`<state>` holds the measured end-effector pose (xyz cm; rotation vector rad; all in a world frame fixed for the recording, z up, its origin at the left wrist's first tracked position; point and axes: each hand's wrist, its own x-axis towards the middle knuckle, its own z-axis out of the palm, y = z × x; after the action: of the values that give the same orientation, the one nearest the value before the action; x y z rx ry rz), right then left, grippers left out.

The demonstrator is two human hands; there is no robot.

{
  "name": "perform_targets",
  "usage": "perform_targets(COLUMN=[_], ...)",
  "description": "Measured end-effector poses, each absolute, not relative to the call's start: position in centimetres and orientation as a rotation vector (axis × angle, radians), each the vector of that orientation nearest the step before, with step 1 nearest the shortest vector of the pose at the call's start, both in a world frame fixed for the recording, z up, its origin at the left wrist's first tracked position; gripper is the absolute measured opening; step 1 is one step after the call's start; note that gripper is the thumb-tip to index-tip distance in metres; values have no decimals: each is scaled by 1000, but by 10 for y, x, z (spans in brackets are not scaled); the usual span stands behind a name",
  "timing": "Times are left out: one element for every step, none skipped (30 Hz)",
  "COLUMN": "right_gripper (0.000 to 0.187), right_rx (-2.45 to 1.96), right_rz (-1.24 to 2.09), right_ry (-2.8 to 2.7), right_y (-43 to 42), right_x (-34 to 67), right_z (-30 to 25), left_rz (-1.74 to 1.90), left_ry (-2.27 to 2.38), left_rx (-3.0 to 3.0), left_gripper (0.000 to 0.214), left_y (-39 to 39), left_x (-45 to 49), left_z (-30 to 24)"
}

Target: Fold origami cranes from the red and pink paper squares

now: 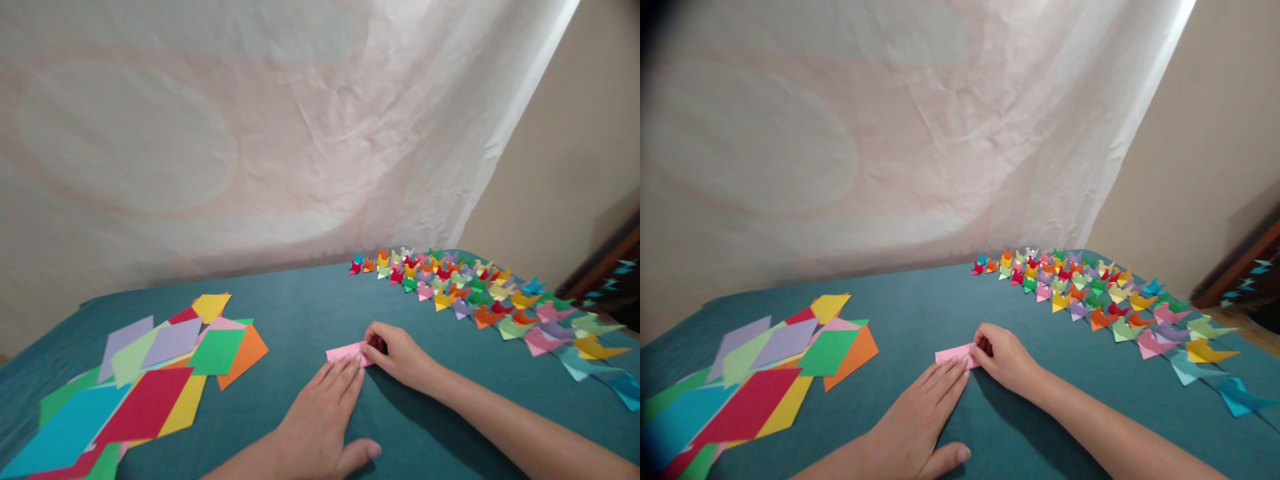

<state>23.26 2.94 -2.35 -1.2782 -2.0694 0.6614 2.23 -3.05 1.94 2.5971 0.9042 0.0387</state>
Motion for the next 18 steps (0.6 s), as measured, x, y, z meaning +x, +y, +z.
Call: perform_targets(right_gripper=[1, 4, 7, 9, 9, 8, 7, 8, 9, 9, 9, 8, 8, 7, 7, 7, 7, 6], right_rx=[-1276, -1273, -1265, -1254, -1238, -1221, -1207, -1198, -1194, -1193, -1194, -1194, -1193, -1192, -1192, -1193, -1196, -1199], right_rz=[662, 654, 640, 624, 612, 607, 610, 614, 618, 620, 621, 621, 620, 618, 617, 615, 614, 612], right_ry=[-2067, -2068, -2076, -2093, -2115, -2138, -2158, -2171, -2176, -2176, -2175, -2174, -2171, -2168, -2166, -2165, -2164, -2164], right_y=[31, 33, 35, 36, 38, 39, 40, 41, 42, 42, 42, 43, 43, 42, 42, 42, 42, 41], right_x=[233, 234, 235, 236, 236, 237, 237, 237, 237, 237, 237, 237, 237, 237, 237, 237, 237, 237], right_z=[-24, -24, -24, -23, -22, -21, -20, -20, -19, -18, -18, -18, -19, -19, -19, -19, -19, -19], left_rz=[38, 37, 33, 25, 21, 17, 18, 23, 31, 40, 48, 57, 69, 80, 89, 95, 96, 94], left_ry=[906, 919, 935, 944, 951, 950, 948, 947, 948, 950, 950, 950, 950, 948, 946, 944, 941, 939], left_rx=[2593, 2590, 2588, 2587, 2587, 2590, 2592, 2596, 2598, 2599, 2598, 2599, 2599, 2601, 2602, 2602, 2600, 2597], left_gripper=[77, 76, 76, 76, 77, 77, 77, 77, 76, 76, 76, 75, 75, 74, 74, 73, 73, 73], left_y=[-30, -31, -31, -31, -31, -32, -32, -32, -32, -32, -32, -32, -32, -32, -32, -32, -32, -32], left_x=[22, 22, 23, 23, 23, 24, 24, 24, 24, 24, 23, 23, 23, 23, 23, 22, 22, 22], left_z=[20, 20, 20, 21, 21, 21, 20, 20, 19, 18, 17, 16, 16, 16, 15, 15, 15, 16])
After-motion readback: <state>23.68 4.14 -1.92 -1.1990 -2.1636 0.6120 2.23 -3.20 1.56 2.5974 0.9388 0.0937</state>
